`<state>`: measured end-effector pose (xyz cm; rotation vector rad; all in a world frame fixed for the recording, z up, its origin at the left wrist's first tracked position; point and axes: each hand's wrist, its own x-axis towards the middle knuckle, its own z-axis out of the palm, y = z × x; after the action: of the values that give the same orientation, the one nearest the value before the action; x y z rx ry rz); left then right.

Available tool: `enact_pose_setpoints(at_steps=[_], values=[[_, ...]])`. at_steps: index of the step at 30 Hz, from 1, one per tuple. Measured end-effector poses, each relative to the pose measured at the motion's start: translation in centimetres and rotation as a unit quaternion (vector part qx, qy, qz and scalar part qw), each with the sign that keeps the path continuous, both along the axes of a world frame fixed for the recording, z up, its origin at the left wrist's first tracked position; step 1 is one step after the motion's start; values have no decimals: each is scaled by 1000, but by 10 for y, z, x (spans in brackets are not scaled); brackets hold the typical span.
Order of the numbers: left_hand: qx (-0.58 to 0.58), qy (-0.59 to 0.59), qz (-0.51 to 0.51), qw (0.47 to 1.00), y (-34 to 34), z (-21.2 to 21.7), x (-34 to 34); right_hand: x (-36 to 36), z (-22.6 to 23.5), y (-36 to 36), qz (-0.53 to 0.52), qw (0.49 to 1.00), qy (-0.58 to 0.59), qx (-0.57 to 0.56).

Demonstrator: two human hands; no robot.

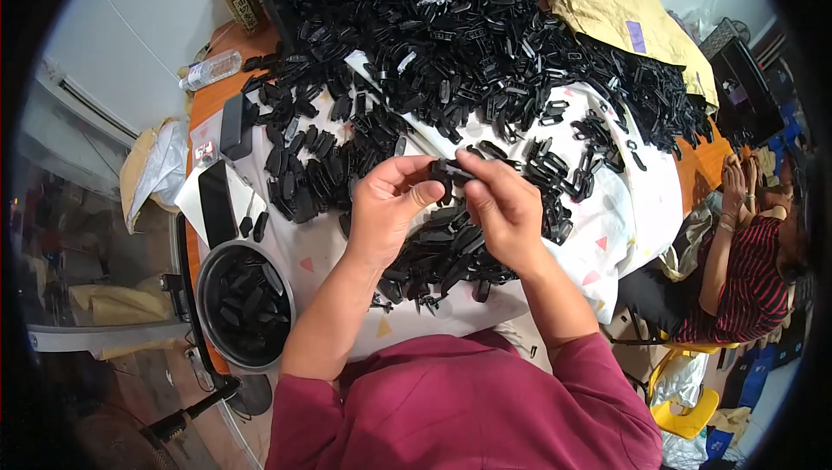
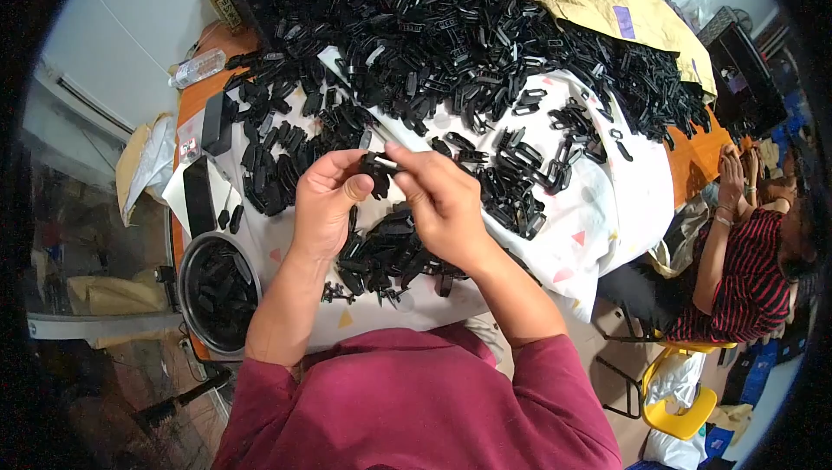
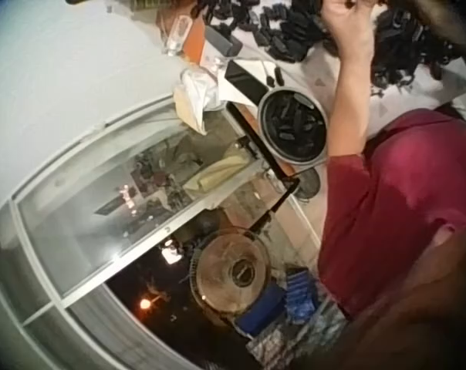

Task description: The recorder is assembling small black plastic components by snapping pieces together at a workbench.

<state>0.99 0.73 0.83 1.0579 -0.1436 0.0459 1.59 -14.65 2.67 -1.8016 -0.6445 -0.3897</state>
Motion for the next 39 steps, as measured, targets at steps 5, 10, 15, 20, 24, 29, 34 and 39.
enact_pose_setpoints(at_steps=[5, 10, 15, 20, 24, 29, 34, 39], values=[[408, -163, 93, 894, 18, 5, -5, 0, 8, -17, 44, 983, -51, -169], [10, 50, -7, 999, -2, -11, -8, -9, -2, -3, -29, 988, -99, -116], [-85, 114, 18, 990, -21, -13, -13, -18, -31, 6, -14, 995, 91, 42], [-204, 153, -50, 966, -6, -35, -7, -15, -47, 21, -91, 990, 99, -31], [-174, 201, 29, 964, 19, -49, 9, 33, -32, 22, 73, 943, 319, -53], [176, 136, 253, 942, 45, -31, 44, 139, -70, -5, -139, 889, 218, -378], [697, -81, 223, 676, 24, -40, 67, 151, -74, 1, -127, 835, 282, -456], [883, -30, 176, 434, 8, -75, 95, 147, -61, -18, -146, 835, 187, -496]])
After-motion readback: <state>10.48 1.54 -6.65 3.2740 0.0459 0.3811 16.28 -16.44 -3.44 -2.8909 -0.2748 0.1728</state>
